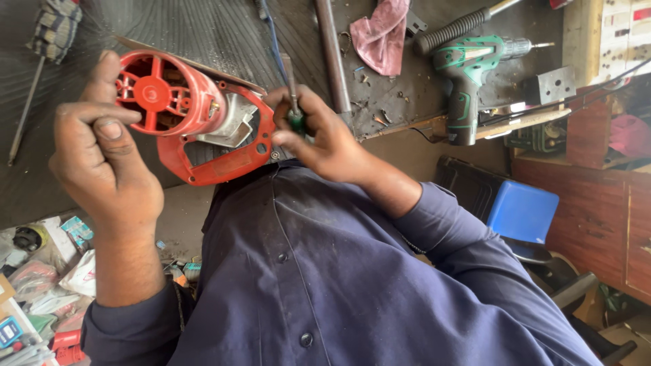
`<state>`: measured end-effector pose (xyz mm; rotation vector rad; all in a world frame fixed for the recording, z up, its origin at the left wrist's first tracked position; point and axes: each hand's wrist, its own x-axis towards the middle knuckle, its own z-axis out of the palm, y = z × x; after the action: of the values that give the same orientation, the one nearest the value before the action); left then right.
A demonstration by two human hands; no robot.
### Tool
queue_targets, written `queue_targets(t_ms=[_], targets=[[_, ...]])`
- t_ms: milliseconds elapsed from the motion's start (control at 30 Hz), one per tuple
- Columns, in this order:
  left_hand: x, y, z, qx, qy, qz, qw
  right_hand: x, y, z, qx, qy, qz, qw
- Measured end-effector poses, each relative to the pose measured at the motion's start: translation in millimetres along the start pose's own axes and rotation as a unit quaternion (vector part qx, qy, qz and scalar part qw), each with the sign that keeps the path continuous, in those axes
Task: The person disassembles a red electric planer on a cluttered workbench. They use a hammer to tap the housing, a screwdriver to remove screws, and a brush to clean debris from the internal components. The person removes the motor and fan assembly and places them on the table.
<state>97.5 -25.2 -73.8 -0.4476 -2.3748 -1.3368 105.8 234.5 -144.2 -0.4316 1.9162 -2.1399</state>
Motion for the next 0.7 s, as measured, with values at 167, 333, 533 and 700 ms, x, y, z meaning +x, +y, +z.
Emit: queue_targets(t_ms=[167,333,533,700], targets=[[-1,-3,-1,-0.011,0.001,0.004,1.0,30,-2,25,-0.248,0.095,-0.149,0.953],[-1,-4,1,-0.022,0.02,-0.001,1.0,43,-16,37,-0.292,0.088,-0.215,0.928],[-2,-8,-3,-0.021,0.034,-0.015,0.999,47,-13,42,-0.28,0.088,-0.194,0.936],[-1,-8,-9,-0.01,0.036,-0.033,0.999,44,-11,28,-0.159,0.079,-0.011,0.984]])
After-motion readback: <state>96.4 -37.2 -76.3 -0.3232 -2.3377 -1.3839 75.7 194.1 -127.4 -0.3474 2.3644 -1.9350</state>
